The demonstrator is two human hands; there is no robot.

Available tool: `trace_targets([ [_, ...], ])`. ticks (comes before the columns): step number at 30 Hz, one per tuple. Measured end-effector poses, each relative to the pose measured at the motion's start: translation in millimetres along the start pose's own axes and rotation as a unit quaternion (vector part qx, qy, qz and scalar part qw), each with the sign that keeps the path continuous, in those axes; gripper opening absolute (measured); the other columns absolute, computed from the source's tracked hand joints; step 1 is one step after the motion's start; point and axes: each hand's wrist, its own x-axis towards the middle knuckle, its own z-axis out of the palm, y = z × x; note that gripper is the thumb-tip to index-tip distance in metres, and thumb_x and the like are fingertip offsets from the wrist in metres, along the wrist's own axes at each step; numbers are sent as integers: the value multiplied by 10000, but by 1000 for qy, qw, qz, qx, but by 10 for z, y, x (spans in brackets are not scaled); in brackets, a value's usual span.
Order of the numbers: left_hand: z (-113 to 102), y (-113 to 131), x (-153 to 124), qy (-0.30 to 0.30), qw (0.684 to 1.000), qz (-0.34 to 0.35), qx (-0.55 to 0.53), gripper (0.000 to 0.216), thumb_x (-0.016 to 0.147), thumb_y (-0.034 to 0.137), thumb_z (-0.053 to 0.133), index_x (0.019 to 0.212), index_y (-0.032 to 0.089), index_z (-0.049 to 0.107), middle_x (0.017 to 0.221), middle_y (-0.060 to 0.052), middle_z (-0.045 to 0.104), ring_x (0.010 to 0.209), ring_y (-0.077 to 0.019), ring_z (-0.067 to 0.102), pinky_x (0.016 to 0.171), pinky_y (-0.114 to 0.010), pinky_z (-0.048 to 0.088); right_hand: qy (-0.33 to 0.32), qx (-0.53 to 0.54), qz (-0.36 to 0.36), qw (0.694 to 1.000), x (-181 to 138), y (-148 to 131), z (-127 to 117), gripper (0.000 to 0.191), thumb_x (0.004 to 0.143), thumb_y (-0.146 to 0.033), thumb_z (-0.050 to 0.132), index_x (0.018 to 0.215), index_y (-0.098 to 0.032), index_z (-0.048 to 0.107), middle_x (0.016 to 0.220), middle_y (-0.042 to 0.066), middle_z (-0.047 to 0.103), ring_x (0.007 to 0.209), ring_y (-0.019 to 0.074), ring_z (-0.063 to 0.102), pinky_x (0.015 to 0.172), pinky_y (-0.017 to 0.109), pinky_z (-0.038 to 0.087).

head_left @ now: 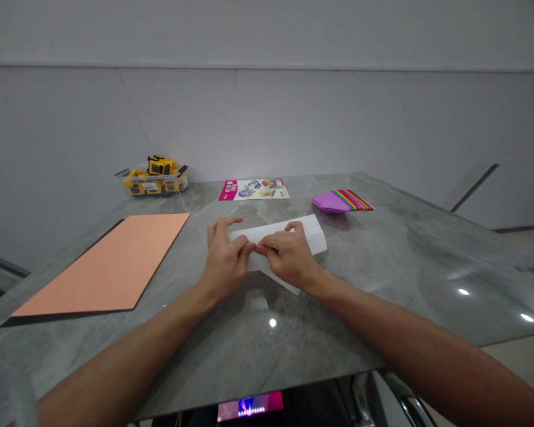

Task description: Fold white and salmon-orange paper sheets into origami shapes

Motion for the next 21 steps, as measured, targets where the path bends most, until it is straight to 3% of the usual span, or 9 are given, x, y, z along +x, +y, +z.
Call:
trace_targets([
  [5, -140, -223, 95, 99, 990, -19, 103, 216, 844, 203, 521, 660, 182, 632, 1213, -108, 464, 1152, -311, 379, 938, -512, 303, 26, -31, 20, 999, 39, 128, -57, 269, 896, -320, 510, 721, -188, 668, 705, 16, 670, 766, 170, 527, 815, 358, 185],
  [7, -194, -249, 113, 110, 985, -18, 135, 199, 830, 217, 550, 654, 182, 636, 1227, -112, 461, 1153, -336, 371, 899, -524, 305, 29, -34, 35, 998, 45, 176, -71, 255, 886, -319, 529, 724, -189, 676, 710, 19, 662, 782, 175, 518, 802, 354, 193],
  [11, -176, -74, 84, 50, 986, 21, 158, 149, 851, 211, 520, 768, 185, 641, 1167, -112, 551, 1158, -348, 368, 882, -521, 274, 53, -43, 38, 997, 23, 133, -37, 271, 872, -321, 554, 671, -180, 669, 671, 20, 639, 766, 172, 506, 780, 346, 211],
  [15, -67, 66, 53, -63, 991, 73, 89, 187, 847, 78, 429, 819, 176, 587, 795, -47, 641, 855, -219, 545, 852, -443, 284, 72, -46, 12, 996, 0, 33, 28, 211, 847, -283, 594, 674, -195, 674, 639, 6, 627, 743, 163, 504, 780, 356, 206],
  [21, -124, -138, 104, -39, 994, 49, 85, 207, 801, 35, 431, 767, 185, 570, 767, -23, 657, 764, -197, 554, 759, -408, 258, 93, -32, 13, 995, 22, 108, 14, 152, 808, -280, 641, 693, -186, 672, 693, 2, 666, 779, 174, 508, 801, 366, 199],
])
